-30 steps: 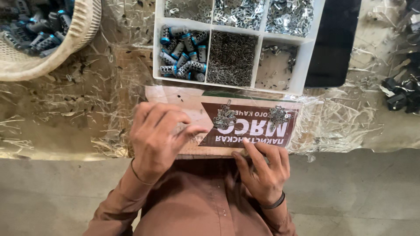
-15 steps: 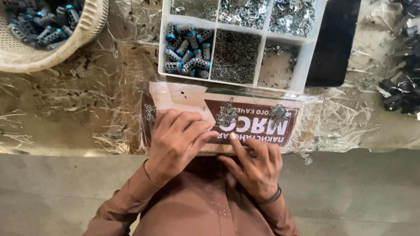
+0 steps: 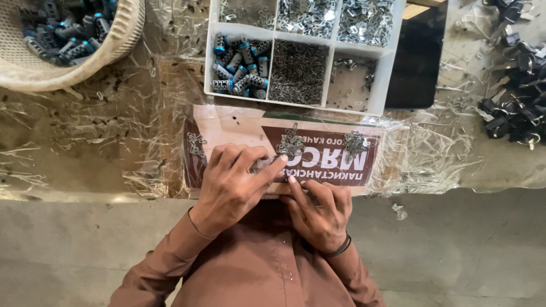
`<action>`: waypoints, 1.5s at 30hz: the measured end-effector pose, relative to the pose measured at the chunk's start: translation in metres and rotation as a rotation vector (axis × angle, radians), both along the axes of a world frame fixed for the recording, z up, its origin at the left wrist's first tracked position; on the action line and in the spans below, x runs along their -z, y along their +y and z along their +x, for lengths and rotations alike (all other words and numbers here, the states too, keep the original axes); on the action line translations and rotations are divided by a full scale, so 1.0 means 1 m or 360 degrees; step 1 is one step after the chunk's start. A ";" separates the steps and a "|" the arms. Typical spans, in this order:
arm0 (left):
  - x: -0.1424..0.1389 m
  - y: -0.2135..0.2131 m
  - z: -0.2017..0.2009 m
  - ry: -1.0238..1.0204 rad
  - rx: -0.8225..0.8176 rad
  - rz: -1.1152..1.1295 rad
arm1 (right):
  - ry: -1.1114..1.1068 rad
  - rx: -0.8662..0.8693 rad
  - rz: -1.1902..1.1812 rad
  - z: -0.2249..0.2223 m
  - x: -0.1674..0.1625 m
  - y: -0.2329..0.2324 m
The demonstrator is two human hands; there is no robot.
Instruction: The person picks small blue plastic clip bodies and metal clamp parts from a compartment organizer box and assembles them together by hand, pressing the parts to fit. Finished assembled keychain clamps are placed on the box lid and nearby surface.
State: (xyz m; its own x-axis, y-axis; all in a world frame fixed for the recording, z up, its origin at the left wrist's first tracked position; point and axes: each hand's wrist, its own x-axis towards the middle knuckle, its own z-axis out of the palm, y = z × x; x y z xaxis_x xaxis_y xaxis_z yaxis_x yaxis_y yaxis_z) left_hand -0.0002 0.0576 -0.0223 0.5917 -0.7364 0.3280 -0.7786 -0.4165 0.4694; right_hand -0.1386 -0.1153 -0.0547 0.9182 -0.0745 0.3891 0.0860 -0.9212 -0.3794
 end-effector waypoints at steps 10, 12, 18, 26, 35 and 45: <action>0.001 -0.001 0.010 -0.0024 0.0129 -0.0018 | 0.0025 0.0061 -0.0009 0.004 -0.002 0.004; 0.002 0.000 0.011 -0.0004 0.0132 -0.0052 | 0.0034 0.0050 -0.0019 0.004 -0.002 0.004; 0.003 0.002 0.011 0.0125 -0.0022 -0.0318 | 0.0048 -0.0056 -0.0097 0.012 -0.007 0.004; 0.003 0.001 0.012 0.0112 -0.0265 -0.0575 | 0.0190 -0.0212 -0.0102 0.027 -0.016 0.003; 0.003 0.004 0.015 0.0150 -0.0188 -0.0576 | 0.0313 -0.0072 0.0066 0.024 -0.019 0.005; 0.004 0.006 0.015 0.0225 -0.0190 -0.0560 | 0.0290 -0.0004 0.0110 0.019 -0.018 0.003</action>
